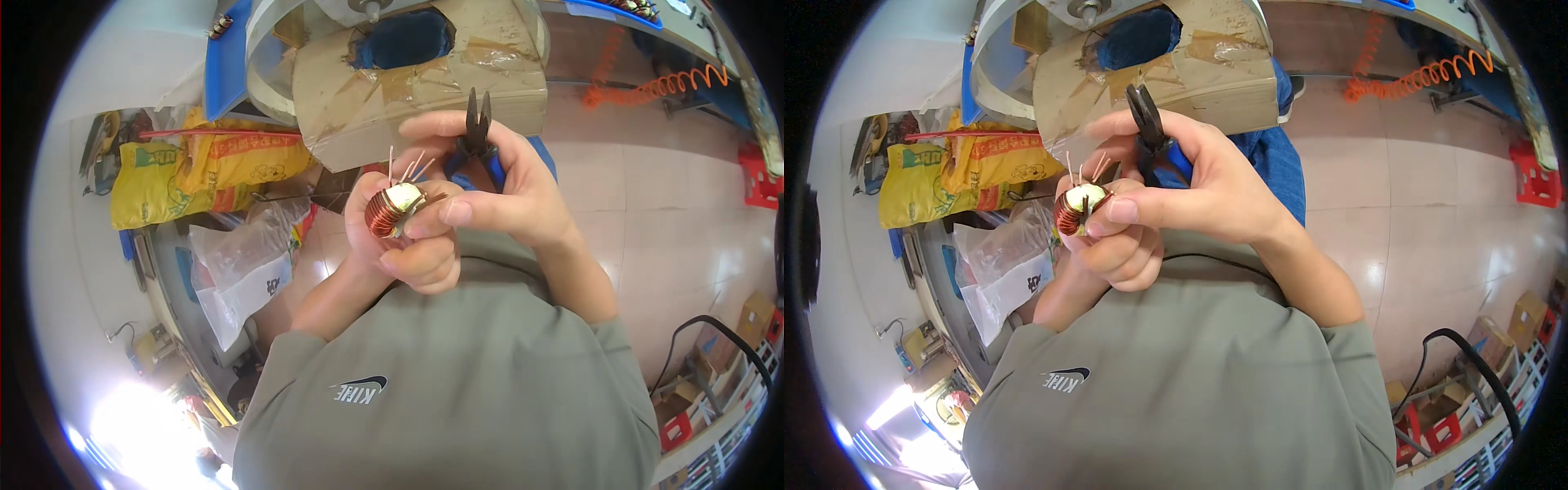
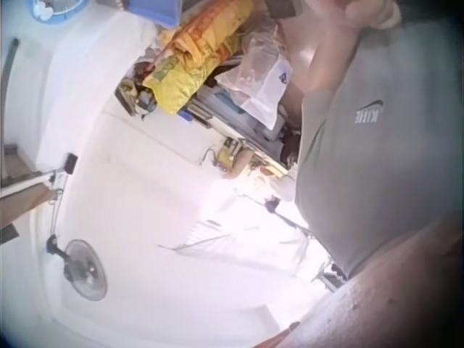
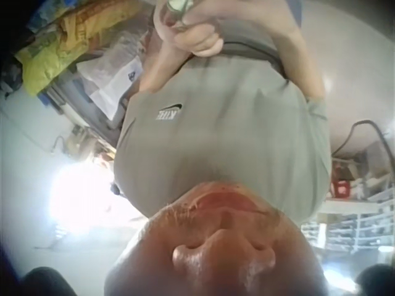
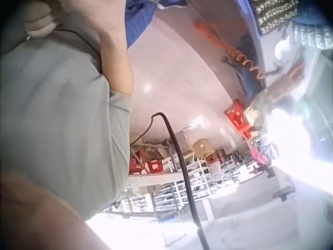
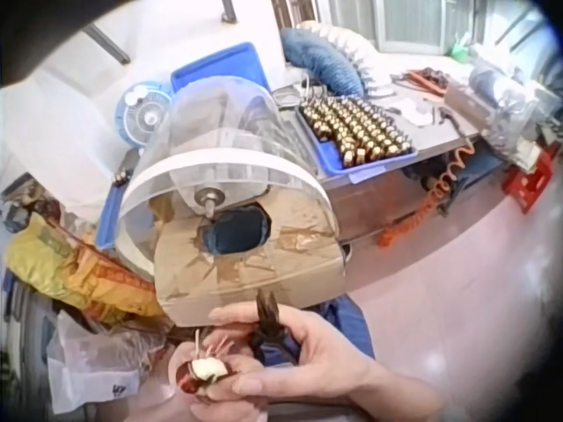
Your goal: The recorder uses a winding machine and pliers to wind copper wire around toroidal cores to create inductors.
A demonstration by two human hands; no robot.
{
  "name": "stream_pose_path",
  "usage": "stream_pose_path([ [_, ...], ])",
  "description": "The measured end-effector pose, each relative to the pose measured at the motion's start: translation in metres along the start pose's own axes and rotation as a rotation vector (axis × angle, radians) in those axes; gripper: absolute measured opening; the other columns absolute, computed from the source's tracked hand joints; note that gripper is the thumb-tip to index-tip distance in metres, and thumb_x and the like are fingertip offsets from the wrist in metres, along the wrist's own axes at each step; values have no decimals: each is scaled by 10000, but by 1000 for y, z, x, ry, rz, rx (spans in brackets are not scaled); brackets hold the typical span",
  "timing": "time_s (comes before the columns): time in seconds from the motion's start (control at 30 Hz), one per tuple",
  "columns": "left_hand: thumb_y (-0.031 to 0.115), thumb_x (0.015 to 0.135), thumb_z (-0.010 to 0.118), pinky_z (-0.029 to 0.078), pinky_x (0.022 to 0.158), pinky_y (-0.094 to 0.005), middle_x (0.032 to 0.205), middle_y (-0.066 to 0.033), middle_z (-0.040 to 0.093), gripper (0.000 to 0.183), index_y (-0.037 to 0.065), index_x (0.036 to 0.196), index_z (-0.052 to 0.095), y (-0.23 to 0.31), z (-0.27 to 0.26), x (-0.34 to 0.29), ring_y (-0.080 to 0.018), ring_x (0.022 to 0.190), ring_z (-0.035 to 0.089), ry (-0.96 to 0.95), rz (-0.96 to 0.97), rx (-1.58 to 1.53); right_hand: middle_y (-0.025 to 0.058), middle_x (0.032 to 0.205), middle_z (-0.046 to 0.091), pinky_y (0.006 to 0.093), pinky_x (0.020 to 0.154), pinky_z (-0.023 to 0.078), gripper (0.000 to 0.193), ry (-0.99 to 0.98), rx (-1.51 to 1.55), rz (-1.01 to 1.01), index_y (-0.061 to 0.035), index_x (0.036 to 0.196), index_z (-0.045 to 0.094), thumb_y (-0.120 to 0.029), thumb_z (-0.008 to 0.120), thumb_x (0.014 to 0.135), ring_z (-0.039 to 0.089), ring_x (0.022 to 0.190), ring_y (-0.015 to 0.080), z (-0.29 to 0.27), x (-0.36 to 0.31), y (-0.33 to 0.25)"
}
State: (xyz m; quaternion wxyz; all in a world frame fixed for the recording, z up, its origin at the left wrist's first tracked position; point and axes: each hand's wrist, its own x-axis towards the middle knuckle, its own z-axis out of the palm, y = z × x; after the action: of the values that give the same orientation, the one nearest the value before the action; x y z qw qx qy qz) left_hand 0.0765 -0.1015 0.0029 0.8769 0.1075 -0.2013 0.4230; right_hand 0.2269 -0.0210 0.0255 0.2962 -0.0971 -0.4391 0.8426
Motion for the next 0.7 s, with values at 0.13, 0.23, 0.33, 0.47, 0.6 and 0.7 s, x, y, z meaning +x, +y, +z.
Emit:
stream_pose_path([
  [0.13,568,958,389,322,463,-292,570,19,490,499,78,969,482,6,2,-8,-112,416,363,126,-9,11,54,1097,706,295,937,504,426,15,38,-23,-1,1226,643,-110,825,857,629,1003,111,-6,5,5],
  [0.23,547,983,357,332,460,-289,579,-16,510,548,35,1064,536,7,1,-11,-121,417,383,176,6,-27,45,1060,699,271,887,503,381,27,-29,-77,-8,1180,647,-99,819,851,622,964,95,-12,8,10],
  [0.33,586,1059,234,439,496,-301,681,-109,597,715,-26,1263,541,12,1,-18,-199,480,554,342,-58,177,118,1079,688,294,827,521,388,95,-161,-120,15,1164,616,-90,785,830,623,923,139,-14,7,1],
  [0.47,753,1014,215,560,726,-352,1113,-158,675,878,4,1377,497,20,10,-25,-283,934,707,733,-20,712,98,1080,679,269,777,506,390,179,-444,-236,-5,1177,613,-24,785,828,591,885,106,-17,5,-1],
  [0.6,484,1008,595,531,984,-400,1358,-146,596,697,0,1478,418,12,18,-10,-247,1126,667,856,72,1205,25,977,683,236,735,499,333,328,-336,-196,-12,1110,651,-64,818,826,595,819,78,-10,6,7],
  [0.7,98,948,744,533,1023,-398,1344,-131,608,653,-21,1487,394,10,18,-7,-221,1161,655,924,188,1302,23,958,676,240,743,504,347,376,-354,-239,-4,1112,645,-67,826,823,598,818,81,-8,5,17],
])
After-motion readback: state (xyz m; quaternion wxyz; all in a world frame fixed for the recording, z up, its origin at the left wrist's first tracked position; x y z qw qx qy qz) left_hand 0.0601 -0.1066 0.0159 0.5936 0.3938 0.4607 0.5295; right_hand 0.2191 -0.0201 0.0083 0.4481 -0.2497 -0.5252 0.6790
